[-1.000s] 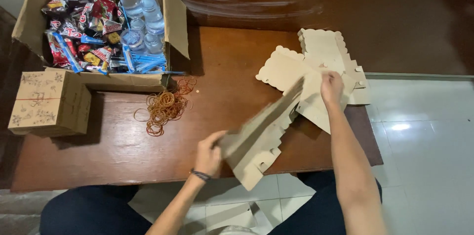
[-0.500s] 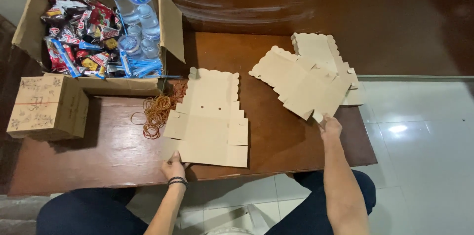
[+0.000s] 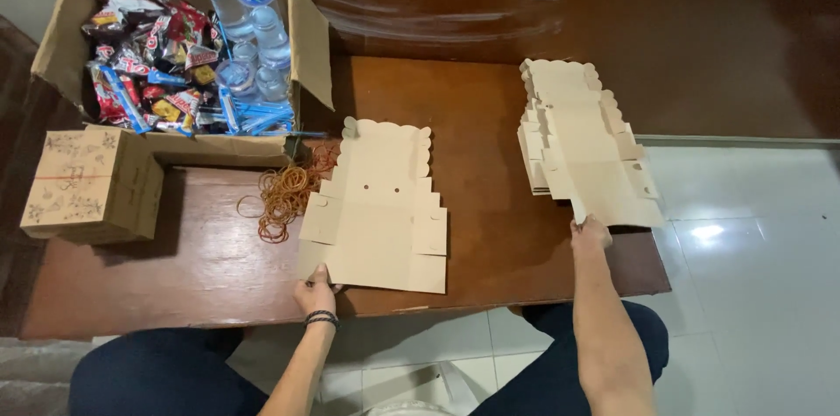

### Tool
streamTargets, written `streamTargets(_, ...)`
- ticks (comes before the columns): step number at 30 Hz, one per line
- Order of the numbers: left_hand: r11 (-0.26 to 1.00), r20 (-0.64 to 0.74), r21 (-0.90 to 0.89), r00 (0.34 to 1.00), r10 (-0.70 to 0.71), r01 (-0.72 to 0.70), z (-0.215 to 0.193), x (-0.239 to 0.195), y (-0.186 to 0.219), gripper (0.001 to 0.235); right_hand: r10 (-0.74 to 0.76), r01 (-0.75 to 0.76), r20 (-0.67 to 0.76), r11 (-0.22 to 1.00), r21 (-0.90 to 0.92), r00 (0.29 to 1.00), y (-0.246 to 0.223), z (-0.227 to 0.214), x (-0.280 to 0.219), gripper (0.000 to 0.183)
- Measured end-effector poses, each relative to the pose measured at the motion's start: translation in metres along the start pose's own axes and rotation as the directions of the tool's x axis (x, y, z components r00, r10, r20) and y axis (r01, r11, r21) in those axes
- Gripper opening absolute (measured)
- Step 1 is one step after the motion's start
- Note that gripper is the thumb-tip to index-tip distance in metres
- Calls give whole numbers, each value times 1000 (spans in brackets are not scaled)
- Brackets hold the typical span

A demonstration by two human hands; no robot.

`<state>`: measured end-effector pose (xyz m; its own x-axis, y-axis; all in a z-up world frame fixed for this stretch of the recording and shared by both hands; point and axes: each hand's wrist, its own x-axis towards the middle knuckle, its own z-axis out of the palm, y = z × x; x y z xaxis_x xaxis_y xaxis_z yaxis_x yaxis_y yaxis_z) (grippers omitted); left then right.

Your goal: The person is assembling a cardboard box by folding pre-cut cardboard sheets and interlocking the tabs.

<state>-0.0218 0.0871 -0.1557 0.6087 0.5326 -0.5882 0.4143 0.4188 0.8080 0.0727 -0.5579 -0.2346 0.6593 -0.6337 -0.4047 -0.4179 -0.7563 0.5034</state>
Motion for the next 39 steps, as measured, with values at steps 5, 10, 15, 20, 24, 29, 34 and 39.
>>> streamTargets(5,999,0,36,1000,-9,9,2,-3,1,40,349,-33,286,-582,813,892,-21,-77,-87,53)
streamTargets(10,996,14,84,1000,15,-16,5,-5,10,39,213,-58,359,-787,614,909,-30,-71,-113,15)
streamTargets(15,996,14,84,1000,1,-2,1,3,1,49,67,-105,362,-894,435,930,-42,-69,-87,7)
streamTargets(20,997,16,81,1000,-21,20,6,2,5,58,197,-9,297,-820,573,934,-42,-122,-86,41)
streamTargets(24,993,18,121,1000,6,-8,7,-6,12,53,289,56,260,-760,647,922,-39,-177,-115,63)
streamTargets(29,988,22,151,1000,21,-25,2,-2,2,42,409,329,-160,-384,863,898,-19,-251,-124,48)
streamTargets(34,993,33,97,998,61,-64,4,2,0,44,352,712,-645,-99,695,679,22,-285,-100,29)
streamTargets(39,976,25,204,997,70,-74,2,13,-12,43,365,717,-650,-75,693,667,7,-249,-109,32)
